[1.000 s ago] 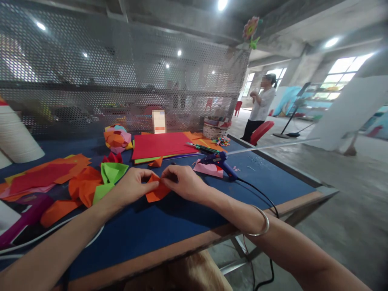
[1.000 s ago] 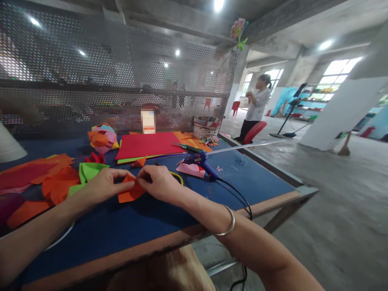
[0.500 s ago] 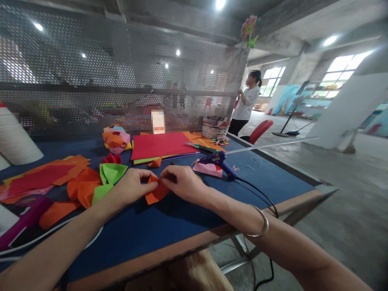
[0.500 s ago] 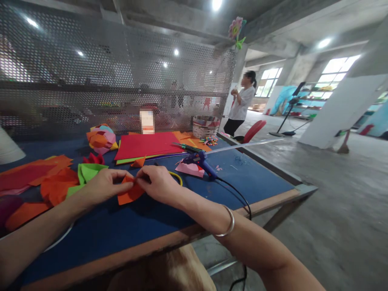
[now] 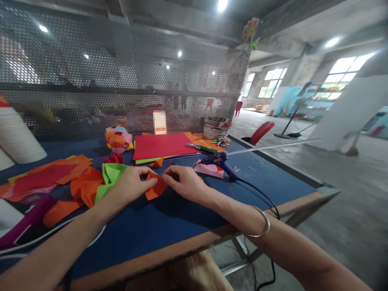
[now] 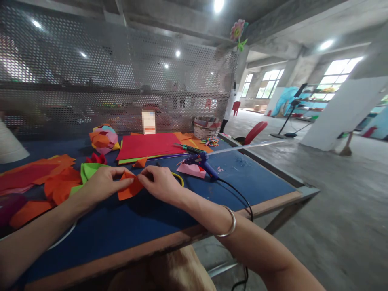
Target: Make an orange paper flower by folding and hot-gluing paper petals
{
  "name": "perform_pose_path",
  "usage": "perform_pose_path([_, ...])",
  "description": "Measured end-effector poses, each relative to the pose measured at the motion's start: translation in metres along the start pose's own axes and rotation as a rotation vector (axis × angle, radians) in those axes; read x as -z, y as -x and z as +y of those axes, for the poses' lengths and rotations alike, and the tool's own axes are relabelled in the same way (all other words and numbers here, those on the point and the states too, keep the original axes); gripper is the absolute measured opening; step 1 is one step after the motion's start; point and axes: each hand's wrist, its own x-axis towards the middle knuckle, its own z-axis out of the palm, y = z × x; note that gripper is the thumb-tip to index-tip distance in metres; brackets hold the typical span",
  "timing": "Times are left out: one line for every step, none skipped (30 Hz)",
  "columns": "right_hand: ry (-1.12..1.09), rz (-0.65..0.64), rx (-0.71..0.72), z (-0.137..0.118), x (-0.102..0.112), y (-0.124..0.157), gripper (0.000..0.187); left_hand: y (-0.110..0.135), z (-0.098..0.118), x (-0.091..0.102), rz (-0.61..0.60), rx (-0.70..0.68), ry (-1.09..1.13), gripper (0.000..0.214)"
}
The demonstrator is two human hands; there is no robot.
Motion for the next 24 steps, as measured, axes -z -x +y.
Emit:
perform_pose_path([-0.008,-0.007,-0.002,0.0,0.0,0.0,0.015,0.0,0.001,0.0,0.004,-0.006,-0.005,0.021])
perform_pose_path([-0.018,-0.015,-0.002,0.0,-0.001,0.001,0.014,0.001,0.002,-0.001,0.005,-0.01,-0.006,0.02])
perform_pose_path([-0.029,-0.02,-0.001,0.0,-0.001,0.001,0.012,0.001,0.003,-0.001,0.003,-0.015,-0.004,0.02])
perform_pose_path([-0.04,-0.023,0.0,0.0,-0.002,0.001,0.011,0.001,0.003,-0.001,0.001,-0.02,-0.002,0.019])
perform_pose_path([-0.048,-0.025,0.001,0.0,-0.002,0.002,0.01,0.001,0.004,-0.002,-0.002,-0.025,-0.003,0.019])
perform_pose_path([-0.05,-0.026,0.004,0.0,-0.002,0.002,0.01,0.002,0.004,-0.002,-0.002,-0.03,-0.009,0.019])
perform_pose_path([-0.045,-0.025,0.005,0.0,-0.002,0.002,0.01,0.002,0.005,-0.002,-0.002,-0.037,-0.022,0.019])
perform_pose_path([-0.035,-0.026,0.007,0.001,-0.002,0.002,0.01,0.002,0.005,-0.002,-0.001,-0.042,-0.037,0.02])
perform_pose_path([-0.022,-0.025,0.009,0.001,-0.002,0.002,0.01,0.003,0.006,-0.003,0.001,-0.045,-0.054,0.02])
perform_pose_path([-0.008,-0.024,0.011,0.001,-0.002,0.002,0.01,0.003,0.006,-0.003,0.001,-0.046,-0.073,0.021])
perform_pose_path([0.005,-0.021,0.013,0.002,-0.002,0.001,0.009,0.003,0.006,-0.003,0.001,-0.047,-0.092,0.022])
perform_pose_path([0.019,-0.018,0.013,0.002,-0.002,0.001,0.009,0.003,0.006,-0.004,0.0,-0.046,-0.108,0.023])
perform_pose_path([0.032,-0.016,0.011,0.002,-0.002,0.001,0.008,0.004,0.006,-0.005,-0.002,-0.047,-0.121,0.024])
perform_pose_path([0.046,-0.013,0.009,0.002,-0.002,0.001,0.007,0.004,0.006,-0.006,-0.006,-0.05,-0.132,0.024])
perform_pose_path([0.061,-0.009,0.007,0.002,-0.003,0.001,0.006,0.004,0.005,-0.007,-0.012,-0.055,-0.142,0.025])
perform_pose_path([0.074,-0.008,0.007,0.002,-0.003,0.001,0.006,0.003,0.004,-0.008,-0.015,-0.063,-0.15,0.025])
perform_pose_path([0.086,-0.007,0.01,0.002,-0.003,0.001,0.006,0.003,0.004,-0.009,-0.014,-0.074,-0.164,0.025])
perform_pose_path([0.095,-0.007,0.016,0.002,-0.004,0.001,0.006,0.003,0.003,-0.01,-0.01,-0.087,-0.182,0.024])
perform_pose_path([0.101,-0.007,0.024,0.002,-0.003,0.001,0.006,0.004,0.003,-0.011,-0.002,-0.1,-0.2,0.022])
perform_pose_path([0.104,-0.006,0.033,0.002,-0.003,0.001,0.006,0.004,0.003,-0.011,0.008,-0.109,-0.21,0.022])
perform_pose_path([0.102,-0.005,0.04,0.002,-0.003,0.001,0.007,0.004,0.003,-0.011,0.015,-0.113,-0.208,0.021])
perform_pose_path([0.093,-0.002,0.044,0.002,-0.002,0.001,0.008,0.004,0.003,-0.011,0.018,-0.106,-0.193,0.021])
perform_pose_path([0.078,0.001,0.045,0.001,-0.001,0.001,0.009,0.004,0.003,-0.01,0.026,-0.089,-0.163,0.022])
perform_pose_path([0.057,0.003,0.041,0.0,0.0,0.0,0.008,0.003,0.003,-0.01,0.036,-0.066,-0.128,0.022])
